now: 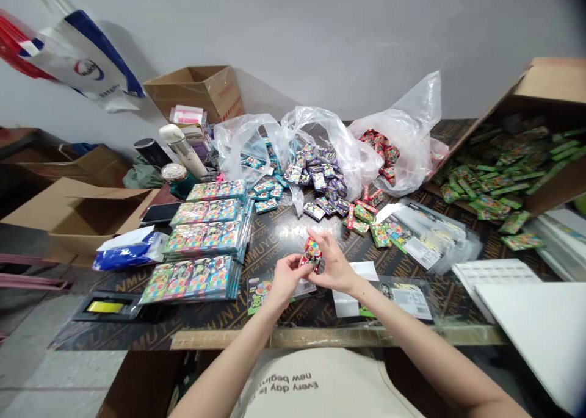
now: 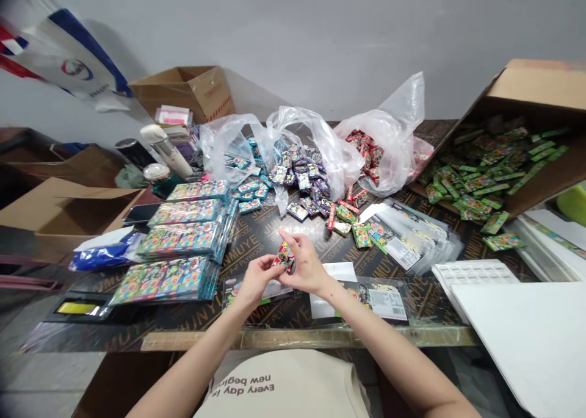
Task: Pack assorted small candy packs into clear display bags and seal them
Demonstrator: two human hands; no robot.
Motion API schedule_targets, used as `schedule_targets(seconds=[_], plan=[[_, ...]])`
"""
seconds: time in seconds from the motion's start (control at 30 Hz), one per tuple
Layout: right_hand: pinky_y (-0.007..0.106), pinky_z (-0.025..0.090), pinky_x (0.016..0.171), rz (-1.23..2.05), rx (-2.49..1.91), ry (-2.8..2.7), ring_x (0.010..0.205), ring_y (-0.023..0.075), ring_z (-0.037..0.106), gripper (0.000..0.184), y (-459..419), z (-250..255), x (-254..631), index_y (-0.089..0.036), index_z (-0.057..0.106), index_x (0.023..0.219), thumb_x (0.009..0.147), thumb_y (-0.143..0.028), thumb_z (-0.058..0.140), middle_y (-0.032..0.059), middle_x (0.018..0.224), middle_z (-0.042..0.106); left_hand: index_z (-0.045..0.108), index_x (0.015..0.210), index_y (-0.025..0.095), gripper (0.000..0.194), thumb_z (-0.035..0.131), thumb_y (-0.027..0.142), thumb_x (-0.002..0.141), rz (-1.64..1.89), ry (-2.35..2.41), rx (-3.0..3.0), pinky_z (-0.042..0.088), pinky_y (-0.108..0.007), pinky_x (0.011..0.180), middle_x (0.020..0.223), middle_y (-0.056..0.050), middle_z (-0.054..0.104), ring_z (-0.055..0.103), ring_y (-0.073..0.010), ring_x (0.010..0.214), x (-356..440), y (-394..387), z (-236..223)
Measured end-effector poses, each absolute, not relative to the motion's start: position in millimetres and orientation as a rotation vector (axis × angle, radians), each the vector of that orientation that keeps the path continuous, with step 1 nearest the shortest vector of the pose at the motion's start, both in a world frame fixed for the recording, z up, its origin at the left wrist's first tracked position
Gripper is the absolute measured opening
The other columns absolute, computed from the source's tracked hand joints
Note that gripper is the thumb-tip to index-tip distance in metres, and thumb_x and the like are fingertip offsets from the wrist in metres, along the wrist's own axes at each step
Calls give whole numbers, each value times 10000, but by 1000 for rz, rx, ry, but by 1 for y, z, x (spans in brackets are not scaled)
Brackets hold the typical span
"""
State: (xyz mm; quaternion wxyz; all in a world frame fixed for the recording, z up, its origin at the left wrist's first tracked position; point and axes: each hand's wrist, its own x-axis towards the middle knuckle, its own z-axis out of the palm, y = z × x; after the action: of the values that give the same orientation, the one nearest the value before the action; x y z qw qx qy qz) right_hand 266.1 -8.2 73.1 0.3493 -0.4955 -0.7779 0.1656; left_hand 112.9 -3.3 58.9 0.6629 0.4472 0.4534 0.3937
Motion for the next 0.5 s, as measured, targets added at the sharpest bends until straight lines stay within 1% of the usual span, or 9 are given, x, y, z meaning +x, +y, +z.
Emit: schedule_targets(seconds=[0.07, 0.13, 0.17, 0.23, 0.3, 0.37, 0.43, 0.5], plan=[[424, 360, 872, 352, -1372, -2049, 1005, 278, 447, 849, -17, 74, 268, -207, 317, 1344, 612, -457, 667, 110, 1082, 457, 640, 735, 108, 263, 746, 262, 550, 924, 1066, 980, 446, -225, 571, 631, -12, 649, 575, -125, 559, 115, -1, 60], [460, 348, 866, 294, -1432, -2087, 1009, 306, 443, 787, -23, 74, 276, -199, 438, 1271, 593, -521, 673, 125, 1081, 461, 630, 755, 115, 292, 756, 260, 535, 933, 1103, 924, 453, -228, 539, 621, -7, 647, 572, -122, 530, 111, 1, 60], [476, 338, 874, 285, -1431, -2108, 1031, 319, 436, 758, -25, 75, 279, -200, 473, 1242, 589, -527, 677, 133, 1108, 459, 624, 773, 118, 317, 761, 264, 529, 934, 1118, 897, 463, -235, 534, 617, -4, 644, 572, -121, 519, 109, 2, 61], [490, 321, 897, 333, -1369, -2134, 1072, 321, 430, 685, -29, 74, 284, -213, 481, 1237, 631, -472, 671, 135, 1157, 472, 611, 811, 119, 370, 774, 267, 514, 925, 1124, 867, 482, -249, 525, 571, 17, 613, 563, -116, 488, 105, 1, 65], [466, 345, 901, 490, -1274, -2080, 1056, 283, 469, 560, -32, 73, 283, -229, 486, 1229, 709, -379, 630, 111, 1142, 526, 601, 868, 119, 408, 769, 279, 533, 922, 1076, 853, 489, -252, 518, 554, 31, 587, 553, -109, 478, 104, -1, 70], [410, 417, 850, 758, -1211, -1900, 954, 229, 544, 401, -34, 69, 277, -237, 536, 1163, 774, -330, 573, 71, 1047, 601, 589, 965, 125, 431, 729, 319, 606, 936, 967, 823, 490, -250, 534, 599, 23, 591, 552, -103, 510, 105, -3, 74], [365, 490, 738, 1081, -1174, -1624, 834, 198, 594, 310, -36, 64, 271, -232, 576, 1085, 810, -366, 527, 44, 963, 639, 583, 1035, 133, 437, 687, 343, 667, 940, 866, 795, 474, -226, 533, 648, 10, 596, 539, -88, 529, 106, -4, 76], [342, 524, 622, 1369, -1129, -1401, 727, 184, 617, 320, -38, 59, 268, -212, 591, 1039, 838, -425, 464, 35, 876, 656, 616, 993, 110, 398, 681, 347, 679, 901, 841, 797, 452, -208, 529, 658, -7, 601, 529, -80, 529, 106, -4, 74]])
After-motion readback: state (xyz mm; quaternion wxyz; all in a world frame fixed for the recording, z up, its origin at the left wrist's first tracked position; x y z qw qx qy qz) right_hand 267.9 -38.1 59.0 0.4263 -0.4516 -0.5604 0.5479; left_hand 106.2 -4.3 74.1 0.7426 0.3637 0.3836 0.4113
